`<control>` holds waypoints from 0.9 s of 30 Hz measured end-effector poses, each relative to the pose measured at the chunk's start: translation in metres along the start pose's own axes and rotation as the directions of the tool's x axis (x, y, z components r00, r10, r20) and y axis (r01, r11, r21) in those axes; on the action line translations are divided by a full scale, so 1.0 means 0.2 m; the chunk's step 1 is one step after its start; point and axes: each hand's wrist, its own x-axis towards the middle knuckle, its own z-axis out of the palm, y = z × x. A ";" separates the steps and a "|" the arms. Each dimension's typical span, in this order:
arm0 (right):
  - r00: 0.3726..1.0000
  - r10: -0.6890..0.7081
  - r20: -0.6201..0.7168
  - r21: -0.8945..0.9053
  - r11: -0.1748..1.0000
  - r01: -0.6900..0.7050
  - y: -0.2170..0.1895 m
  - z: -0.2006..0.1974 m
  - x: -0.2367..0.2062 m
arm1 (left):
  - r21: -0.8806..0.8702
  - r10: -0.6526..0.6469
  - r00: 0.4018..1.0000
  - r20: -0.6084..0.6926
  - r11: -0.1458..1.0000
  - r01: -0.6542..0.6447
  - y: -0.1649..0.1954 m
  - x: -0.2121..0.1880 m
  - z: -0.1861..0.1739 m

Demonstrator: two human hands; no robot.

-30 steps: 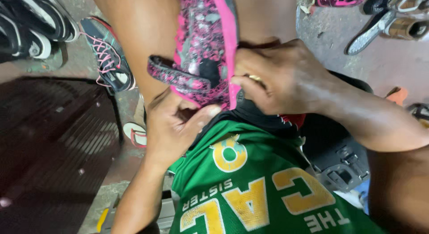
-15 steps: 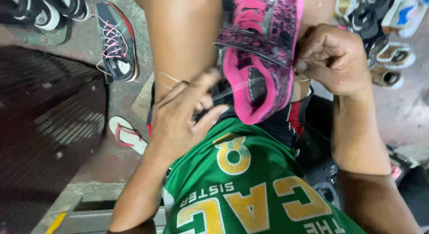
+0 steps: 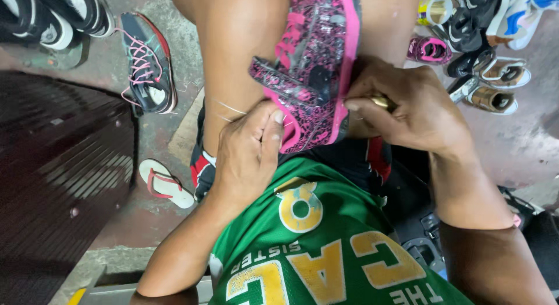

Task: The person sits on the floor of a shoe repair shop and hand-stitches a pink children's shoe with a needle and thread, pulling stitches through the shoe upper and strap area, repositioning the shoe on their lap, and working the thread taut repeatedly.

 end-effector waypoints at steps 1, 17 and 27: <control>1.000 -0.012 -0.004 -0.003 1.000 0.012 -0.02 0.00 0.01 | 0.000 -0.019 1.000 0.011 1.000 0.019 -0.01 0.00 0.01; 0.923 -0.359 -0.137 -0.222 0.919 0.325 0.05 -0.03 0.04 | -0.177 -0.454 0.877 0.160 0.860 0.478 0.00 0.18 0.12; 0.994 -0.106 -0.031 -0.332 0.939 0.090 -0.06 -0.04 -0.03 | 0.096 -0.302 0.946 0.120 0.952 0.291 0.03 0.16 0.08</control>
